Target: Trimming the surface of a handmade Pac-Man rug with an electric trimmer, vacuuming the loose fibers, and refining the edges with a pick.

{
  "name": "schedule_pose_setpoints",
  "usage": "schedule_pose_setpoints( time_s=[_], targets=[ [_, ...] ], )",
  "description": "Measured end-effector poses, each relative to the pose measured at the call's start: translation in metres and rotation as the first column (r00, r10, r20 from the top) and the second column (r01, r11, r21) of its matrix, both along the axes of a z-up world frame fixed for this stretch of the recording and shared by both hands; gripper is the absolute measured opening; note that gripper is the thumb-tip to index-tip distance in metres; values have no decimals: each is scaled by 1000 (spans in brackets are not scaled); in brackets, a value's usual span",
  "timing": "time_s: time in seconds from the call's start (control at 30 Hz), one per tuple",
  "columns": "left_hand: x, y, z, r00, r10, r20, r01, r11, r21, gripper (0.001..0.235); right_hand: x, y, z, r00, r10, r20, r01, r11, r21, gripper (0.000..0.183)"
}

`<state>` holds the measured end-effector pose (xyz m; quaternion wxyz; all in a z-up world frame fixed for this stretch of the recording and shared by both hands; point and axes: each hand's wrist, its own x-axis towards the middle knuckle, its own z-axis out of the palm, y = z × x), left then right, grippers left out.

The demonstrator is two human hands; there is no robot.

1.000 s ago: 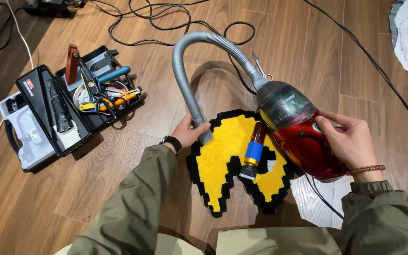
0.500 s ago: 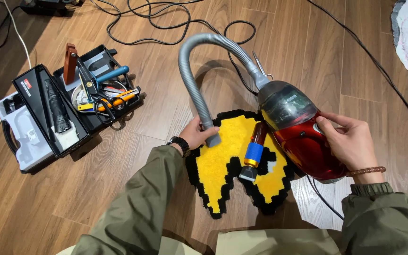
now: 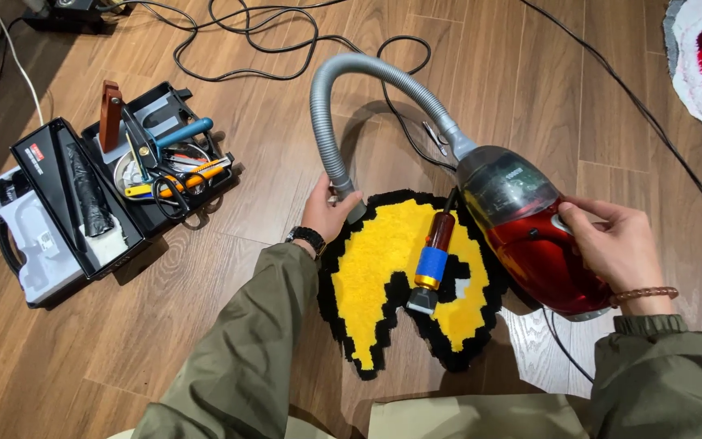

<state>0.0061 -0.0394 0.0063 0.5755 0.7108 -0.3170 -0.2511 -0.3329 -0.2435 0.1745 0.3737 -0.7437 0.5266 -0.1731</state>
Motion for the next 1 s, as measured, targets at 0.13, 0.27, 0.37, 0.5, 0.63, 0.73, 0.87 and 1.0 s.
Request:
schedule_pose_setpoints(
  time_s=[0.13,0.27,0.37,0.5,0.63,0.73,0.87,1.0],
  targets=[
    [-2,0,7,1000,-7,-21,6,1000,-18,45,-15,-14,-6,999,-38,32,37,999,33,28],
    [-5,-3,27,989,82,-121,-79,996,29,52,-27,-22,-8,998,-53,40,51,997,56,28],
    [0,-2,48,945,117,-305,-88,990,107,59,-34,-28,-12,998,-57,17,56,997,50,28],
    [6,-5,41,881,-41,-472,95,991,92,66,-32,-27,-12,989,-133,-61,135,991,23,32],
    [-7,-9,14,833,-136,-536,243,960,135,56,-34,-31,-14,986,-139,-94,140,990,10,29],
    [-20,-9,11,871,-204,-448,363,880,306,49,-37,-35,-19,986,-139,-87,136,990,-39,30],
    [-28,-5,4,828,-240,-507,384,902,199,60,-43,-42,-22,976,-157,-152,154,988,-31,38],
    [-44,3,10,675,-381,-632,520,853,41,48,-43,-40,-12,980,-136,-144,143,989,38,37]
  ],
)
